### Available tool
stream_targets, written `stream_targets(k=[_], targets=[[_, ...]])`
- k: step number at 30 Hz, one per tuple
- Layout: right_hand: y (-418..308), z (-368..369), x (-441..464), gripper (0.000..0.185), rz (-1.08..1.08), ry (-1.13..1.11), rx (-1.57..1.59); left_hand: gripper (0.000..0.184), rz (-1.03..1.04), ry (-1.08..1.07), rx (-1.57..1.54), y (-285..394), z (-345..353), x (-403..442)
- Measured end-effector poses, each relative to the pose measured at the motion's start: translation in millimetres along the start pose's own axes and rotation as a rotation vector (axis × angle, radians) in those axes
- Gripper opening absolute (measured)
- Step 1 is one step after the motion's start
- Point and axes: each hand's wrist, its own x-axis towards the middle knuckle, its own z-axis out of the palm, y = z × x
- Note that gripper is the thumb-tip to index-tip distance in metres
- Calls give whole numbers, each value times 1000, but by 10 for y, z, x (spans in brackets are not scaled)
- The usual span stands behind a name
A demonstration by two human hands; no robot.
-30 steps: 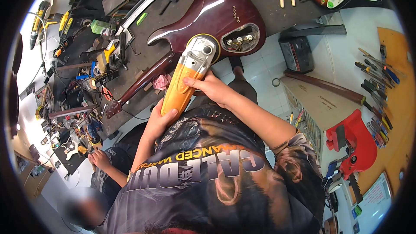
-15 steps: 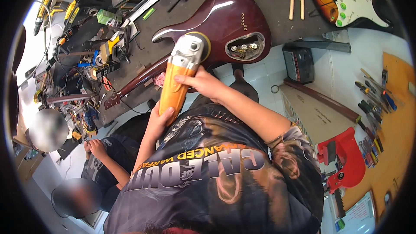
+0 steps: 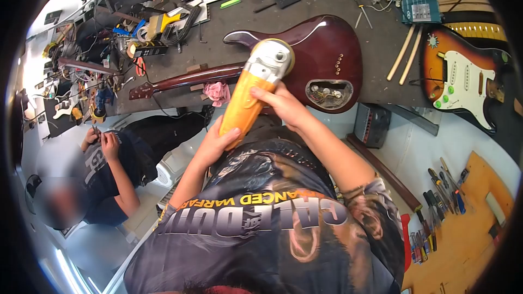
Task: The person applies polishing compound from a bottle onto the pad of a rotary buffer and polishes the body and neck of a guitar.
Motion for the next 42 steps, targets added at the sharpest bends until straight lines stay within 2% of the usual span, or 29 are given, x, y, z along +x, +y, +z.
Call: stream_targets(k=[3,7,8,11,15,17,21,22,25,27,31,34,35,39,42], targets=[[-204,183,194,82,126,-90,-5,63,14,59,-163,20,-57,-61],[-167,254,388,75,24,-27,-30,59,18,86,-209,-49,-131,9],[-218,261,332,75,35,-17,-39,52,32,73,-147,-21,-115,23],[-208,153,154,71,82,30,-43,62,8,32,-176,29,-2,54],[5,-275,-97,70,213,56,38,82,86,45,118,-47,171,129],[-14,-381,-131,72,209,40,85,84,-34,-49,-29,162,250,94],[-243,-371,39,73,185,11,4,83,-12,67,-73,257,405,62],[-228,-370,166,75,166,-21,2,81,23,110,-110,144,416,110],[-368,-159,359,71,195,-138,17,77,-63,148,-219,177,330,24],[-434,-17,456,72,183,-205,-61,69,-12,216,-303,5,330,24],[-368,133,795,74,59,-296,-75,59,19,306,-398,-79,342,81],[-527,267,951,65,38,-293,-64,52,40,348,-439,-30,307,190],[-745,338,880,64,105,-309,-69,50,41,364,-448,-9,301,199],[-522,256,982,61,55,-292,-72,48,43,347,-438,6,288,198],[-622,276,822,62,75,-321,-27,47,28,328,-395,-33,293,156]])
